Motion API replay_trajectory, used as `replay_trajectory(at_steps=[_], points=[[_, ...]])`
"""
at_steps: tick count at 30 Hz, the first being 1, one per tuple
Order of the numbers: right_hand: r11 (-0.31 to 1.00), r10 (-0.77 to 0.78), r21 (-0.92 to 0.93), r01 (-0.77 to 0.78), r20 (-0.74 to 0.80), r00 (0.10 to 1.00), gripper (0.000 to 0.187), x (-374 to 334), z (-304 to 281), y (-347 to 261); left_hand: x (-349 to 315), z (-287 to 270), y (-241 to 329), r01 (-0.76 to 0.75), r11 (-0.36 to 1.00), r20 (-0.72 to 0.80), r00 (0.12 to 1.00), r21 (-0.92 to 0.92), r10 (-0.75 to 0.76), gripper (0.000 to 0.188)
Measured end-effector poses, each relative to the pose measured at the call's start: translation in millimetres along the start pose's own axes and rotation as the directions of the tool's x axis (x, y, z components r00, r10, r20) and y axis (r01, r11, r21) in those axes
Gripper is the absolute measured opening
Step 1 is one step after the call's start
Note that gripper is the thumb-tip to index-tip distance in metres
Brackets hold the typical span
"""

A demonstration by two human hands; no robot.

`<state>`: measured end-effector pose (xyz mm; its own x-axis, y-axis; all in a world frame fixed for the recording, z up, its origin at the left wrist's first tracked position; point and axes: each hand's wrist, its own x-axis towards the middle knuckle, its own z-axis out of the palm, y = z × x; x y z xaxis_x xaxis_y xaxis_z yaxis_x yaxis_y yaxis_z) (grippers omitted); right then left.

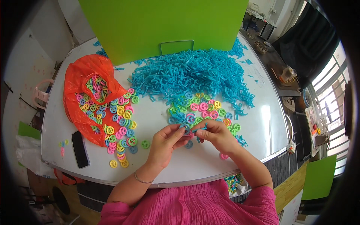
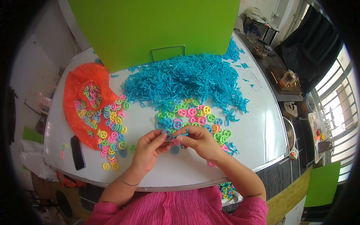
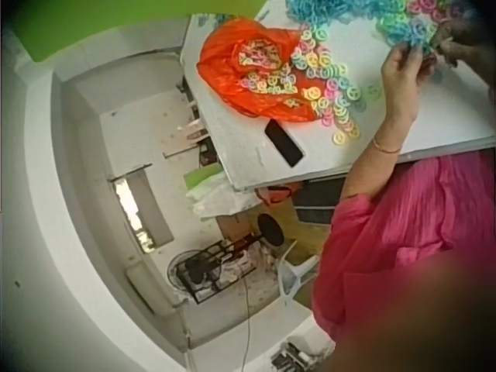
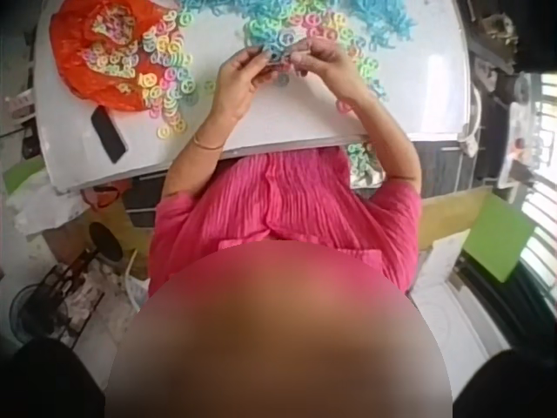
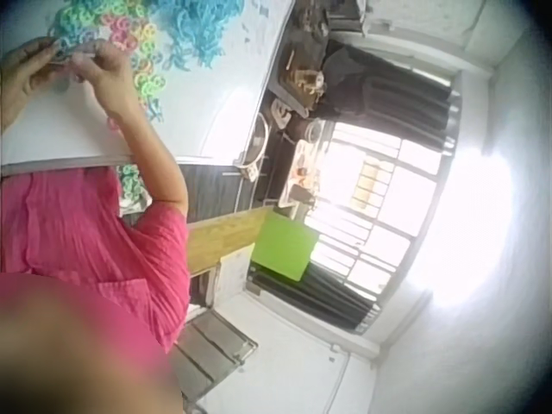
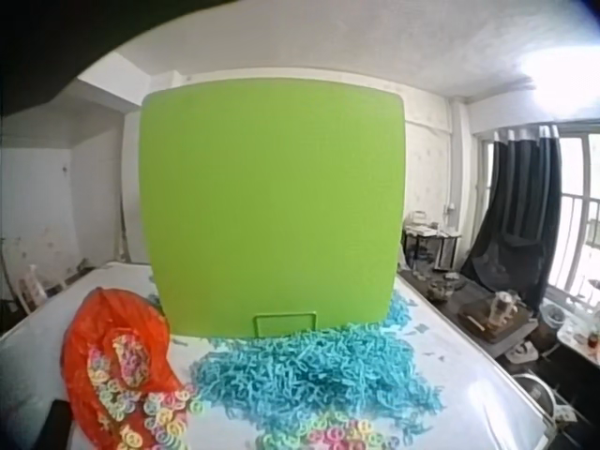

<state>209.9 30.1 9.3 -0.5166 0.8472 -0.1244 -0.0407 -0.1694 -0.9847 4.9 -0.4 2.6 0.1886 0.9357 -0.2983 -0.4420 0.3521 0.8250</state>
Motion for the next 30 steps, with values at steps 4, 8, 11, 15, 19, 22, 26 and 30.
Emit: replay_trajectory(at_steps=[4,8,11,15,19,22,26,30], points=[[0.996,0.029,-0.080,-0.026,0.027,0.999,0.029,-4,1,-4,-1,0,-2,0.066,0.996,0.025,0.998,-0.054,-0.065,0.023],[0.998,-0.025,-0.050,0.028,0.048,0.999,0.033,-5,8,-4,-5,1,-6,0.078,0.995,0.003,0.997,0.064,-0.078,0.024],[0.977,0.006,-0.213,0.000,0.024,1.000,0.035,-5,11,-6,-8,5,-4,0.104,0.984,0.046,0.993,0.141,-0.111,0.025],[0.971,-0.044,-0.236,0.038,-0.022,0.999,0.035,-3,12,2,-7,5,-10,0.124,0.983,0.032,0.991,0.132,-0.129,0.025],[0.980,-0.089,-0.186,0.076,-0.065,0.994,0.032,-3,18,14,-10,9,-14,0.151,0.989,-0.001,0.989,0.013,-0.151,0.024],[0.996,-0.064,-0.062,0.057,-0.108,0.992,0.028,-3,23,17,-12,10,-19,0.106,0.994,-0.024,0.994,-0.003,-0.106,0.024],[0.995,0.030,0.103,-0.014,-0.150,0.988,0.025,-3,25,21,-15,17,-18,0.040,0.991,-0.082,0.996,0.128,-0.029,0.025],[0.990,0.041,0.143,-0.016,-0.175,0.984,0.023,-3,27,23,-15,17,-22,0.014,0.981,-0.104,0.995,0.193,0.007,0.030]])
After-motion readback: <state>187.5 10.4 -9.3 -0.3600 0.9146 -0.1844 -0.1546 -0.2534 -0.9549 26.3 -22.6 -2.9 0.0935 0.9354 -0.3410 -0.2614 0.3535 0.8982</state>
